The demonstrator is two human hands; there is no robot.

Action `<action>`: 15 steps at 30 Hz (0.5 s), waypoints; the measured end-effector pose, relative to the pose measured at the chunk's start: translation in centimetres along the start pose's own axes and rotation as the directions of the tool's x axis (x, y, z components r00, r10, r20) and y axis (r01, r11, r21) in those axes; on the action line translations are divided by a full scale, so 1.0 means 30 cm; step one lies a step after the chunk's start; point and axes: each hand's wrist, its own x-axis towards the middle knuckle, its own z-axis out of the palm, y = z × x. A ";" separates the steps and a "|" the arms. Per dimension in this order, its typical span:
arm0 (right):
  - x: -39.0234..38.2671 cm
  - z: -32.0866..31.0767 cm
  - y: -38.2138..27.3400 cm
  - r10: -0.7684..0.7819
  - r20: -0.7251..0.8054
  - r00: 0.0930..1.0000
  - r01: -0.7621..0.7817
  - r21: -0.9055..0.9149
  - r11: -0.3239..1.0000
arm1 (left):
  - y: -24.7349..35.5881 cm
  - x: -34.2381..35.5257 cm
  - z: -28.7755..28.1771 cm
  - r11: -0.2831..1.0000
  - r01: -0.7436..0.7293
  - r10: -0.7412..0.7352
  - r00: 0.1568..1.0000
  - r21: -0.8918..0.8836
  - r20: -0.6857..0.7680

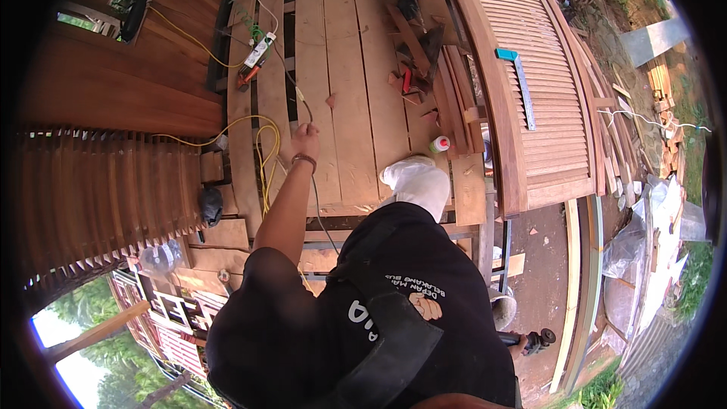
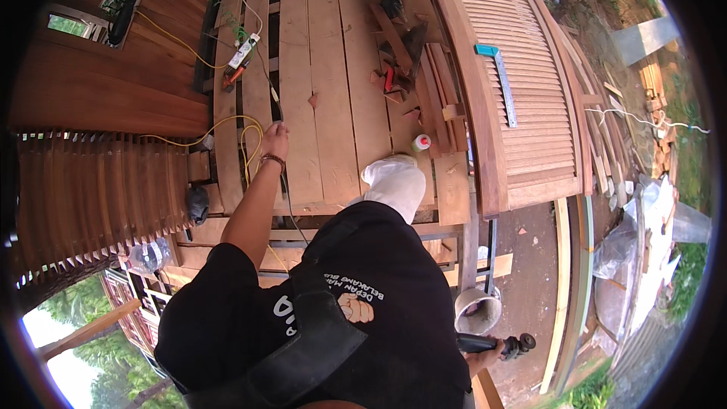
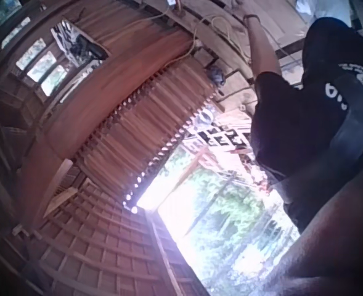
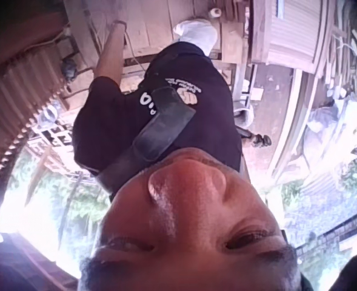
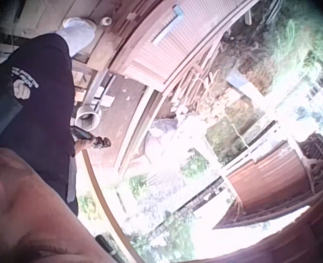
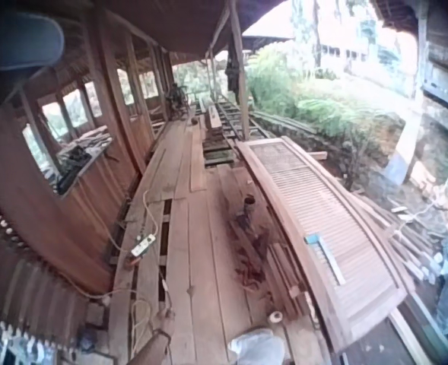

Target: The person measures and marks a wooden slatted panel using a square and pencil, then uses an angle grinder to smooth the edges. Finally, they tap the panel with a hammer to adjust its fit.

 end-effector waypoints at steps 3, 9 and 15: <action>0.057 -0.013 0.070 0.050 0.095 0.994 -0.046 -0.041 0.998 | -0.023 -0.026 0.023 0.997 0.049 -0.051 0.998 0.059 0.045; -0.040 0.150 0.110 0.014 0.215 0.976 -0.015 0.006 1.000 | -0.198 0.046 -0.035 0.949 0.157 -0.182 0.981 0.272 0.068; -0.246 0.455 0.068 -0.029 0.293 0.956 0.053 -0.074 0.996 | -0.278 0.206 -0.008 0.921 0.194 -0.240 0.965 0.337 0.101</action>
